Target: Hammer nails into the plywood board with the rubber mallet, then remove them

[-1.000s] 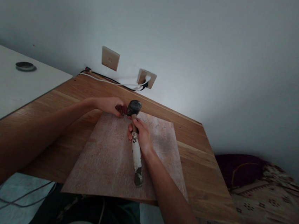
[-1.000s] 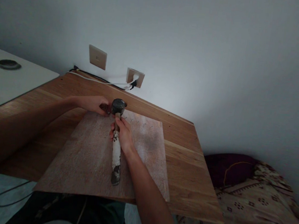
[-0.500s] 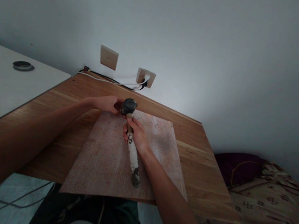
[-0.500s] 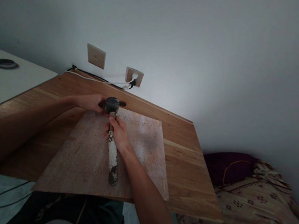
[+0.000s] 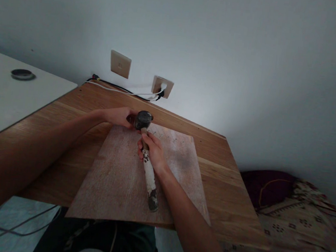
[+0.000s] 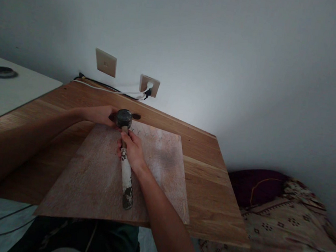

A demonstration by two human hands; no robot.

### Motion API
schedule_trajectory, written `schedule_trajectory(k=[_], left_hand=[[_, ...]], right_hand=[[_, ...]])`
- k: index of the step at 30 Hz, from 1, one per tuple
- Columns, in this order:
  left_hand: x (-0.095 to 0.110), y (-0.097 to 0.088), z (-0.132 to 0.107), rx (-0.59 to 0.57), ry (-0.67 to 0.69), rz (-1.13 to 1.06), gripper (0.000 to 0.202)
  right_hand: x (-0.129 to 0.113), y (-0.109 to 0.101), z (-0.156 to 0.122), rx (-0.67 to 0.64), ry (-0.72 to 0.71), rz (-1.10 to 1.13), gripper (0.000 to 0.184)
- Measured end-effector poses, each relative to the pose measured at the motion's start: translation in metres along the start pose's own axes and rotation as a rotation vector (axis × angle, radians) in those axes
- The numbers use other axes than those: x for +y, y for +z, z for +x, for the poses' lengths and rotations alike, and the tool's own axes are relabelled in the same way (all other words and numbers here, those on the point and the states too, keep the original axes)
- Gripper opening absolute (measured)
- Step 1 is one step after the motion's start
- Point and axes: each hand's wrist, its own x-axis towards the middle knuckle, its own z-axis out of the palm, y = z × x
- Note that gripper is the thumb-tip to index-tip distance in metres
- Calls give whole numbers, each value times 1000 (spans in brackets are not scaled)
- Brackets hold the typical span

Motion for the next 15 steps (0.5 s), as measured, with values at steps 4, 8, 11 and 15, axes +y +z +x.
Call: schedule_trajectory(k=[4,8,11,15], left_hand=[[1,0,0,26,-15,-25,49],[1,1,1,41,-23,32,47],[1,1,1,41,-10,7,47],[-1,-1,1,-1,-1,-11,46]], right_hand=[[0,0,0,-2,-3,-33,36],[0,-1,-1,-2,-29,-13,37],[0,-1,-1,3,-23,1,35],[-1,-2,-1,12,-12,4,31]])
